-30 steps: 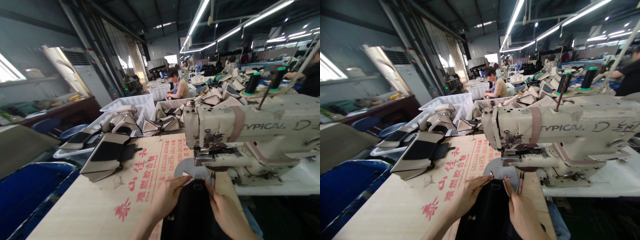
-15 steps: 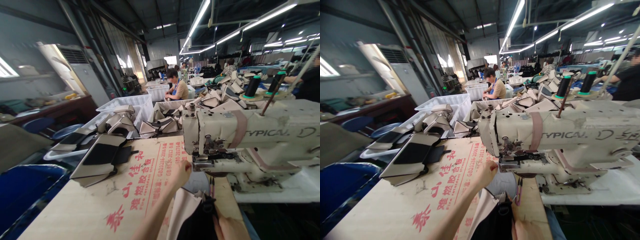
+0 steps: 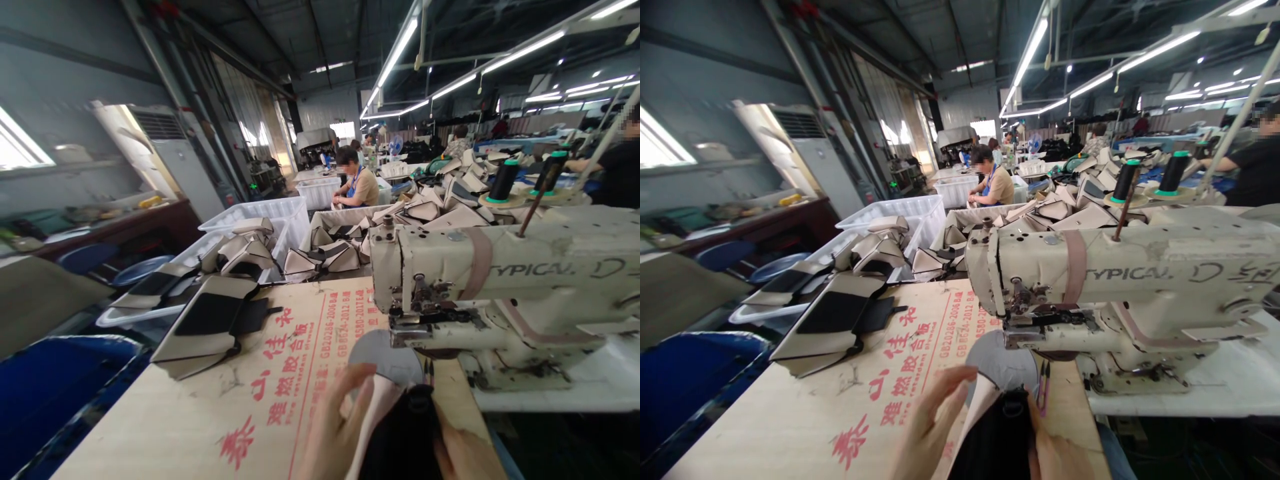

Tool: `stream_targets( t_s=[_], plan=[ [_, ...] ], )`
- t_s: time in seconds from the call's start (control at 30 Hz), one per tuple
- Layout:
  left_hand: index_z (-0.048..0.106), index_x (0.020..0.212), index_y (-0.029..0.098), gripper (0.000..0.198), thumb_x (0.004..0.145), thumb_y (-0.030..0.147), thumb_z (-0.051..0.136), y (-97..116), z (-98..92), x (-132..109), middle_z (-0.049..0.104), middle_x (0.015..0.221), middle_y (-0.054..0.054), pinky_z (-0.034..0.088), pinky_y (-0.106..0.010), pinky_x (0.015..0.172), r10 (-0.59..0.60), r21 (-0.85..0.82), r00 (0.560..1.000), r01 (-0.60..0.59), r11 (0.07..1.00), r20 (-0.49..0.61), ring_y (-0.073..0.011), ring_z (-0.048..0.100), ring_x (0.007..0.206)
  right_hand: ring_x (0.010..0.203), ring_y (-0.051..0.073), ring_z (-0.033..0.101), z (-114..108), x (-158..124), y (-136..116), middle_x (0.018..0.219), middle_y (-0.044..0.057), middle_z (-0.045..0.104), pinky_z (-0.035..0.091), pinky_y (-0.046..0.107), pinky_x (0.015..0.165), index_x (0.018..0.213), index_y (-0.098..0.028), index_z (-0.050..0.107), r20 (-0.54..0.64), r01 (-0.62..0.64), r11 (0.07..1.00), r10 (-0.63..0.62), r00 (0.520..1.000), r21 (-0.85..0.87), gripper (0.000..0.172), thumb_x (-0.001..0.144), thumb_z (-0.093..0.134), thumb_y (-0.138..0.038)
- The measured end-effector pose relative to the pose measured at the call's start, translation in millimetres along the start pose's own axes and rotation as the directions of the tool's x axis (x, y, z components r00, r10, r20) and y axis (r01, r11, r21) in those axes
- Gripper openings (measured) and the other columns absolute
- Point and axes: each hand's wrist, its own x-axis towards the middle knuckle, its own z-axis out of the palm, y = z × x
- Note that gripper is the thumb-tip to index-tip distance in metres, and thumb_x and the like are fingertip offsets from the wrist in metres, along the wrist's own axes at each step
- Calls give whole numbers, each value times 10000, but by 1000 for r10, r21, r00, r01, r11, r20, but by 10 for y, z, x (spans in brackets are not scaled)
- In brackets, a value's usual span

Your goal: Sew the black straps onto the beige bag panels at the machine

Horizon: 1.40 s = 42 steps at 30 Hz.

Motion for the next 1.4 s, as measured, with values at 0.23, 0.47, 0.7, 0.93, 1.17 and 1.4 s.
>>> stream_targets(
  t_s=[0.23, 0.47, 0.7, 0.93, 1.17, 1.4],
  plan=[
    [578, 1136, 272, 306, 859, 284, 449, -135, 13, -166, 601, 1155, 4, 422, -295, 962, 53, 127, 998, -57, 990, 35, -157, 548, 1071, 862, 228, 631, -70, 272, -65, 1039, 111, 624, 488, 315, 733, 1359, -179, 310, 178, -4, 1000, 8, 984, -24, 531, 833, 298, -113],
    [597, 1116, 271, 297, 836, 296, 501, -211, -36, 39, 596, 1164, 22, 440, -279, 953, 127, 111, 985, -139, 984, 116, -157, 556, 1065, 890, 207, 621, -119, 316, 54, 897, 72, 664, 478, 307, 798, 1332, -232, 362, 178, 71, 997, -75, 981, 31, 458, 878, 348, -175],
    [608, 1099, 260, 279, 863, 293, 461, -186, -7, 12, 618, 1125, 8, 458, -276, 927, 157, 47, 979, -164, 985, 127, -149, 574, 1027, 1056, 190, 531, -130, 473, 35, 1145, 82, 552, 442, 334, 928, 1070, -180, 592, -109, 287, 947, -273, 956, 143, 268, 884, 421, -267],
    [638, 997, 219, 222, 859, 283, 476, -160, 1, 46, 641, 1006, -25, 472, -257, 867, 224, 36, 964, -231, 972, 142, -141, 590, 931, 1020, 178, 534, -128, 522, 56, 1067, 89, 580, 456, 357, 896, 1155, -178, 518, -41, 384, 893, -386, 922, 234, 295, 904, 365, -200],
    [568, 993, 196, 181, 875, 212, 432, -98, 24, 53, 614, 950, -37, 466, -238, 803, 280, 135, 942, -307, 942, 184, -133, 573, 886, 940, 166, 541, -150, 542, 75, 959, 62, 591, 468, 310, 822, 1069, -190, 559, 21, 371, 887, -392, 920, 276, 248, 898, 380, -201],
    [500, 1001, 190, 172, 842, 136, 463, -253, 129, 17, 611, 910, -41, 474, -251, 762, 422, 198, 902, -431, 881, 85, -133, 574, 854, 877, 159, 538, -152, 536, 60, 906, 63, 577, 463, 288, 752, 1078, -185, 539, 12, 363, 876, -387, 922, 319, 244, 907, 368, -206]
  ],
)
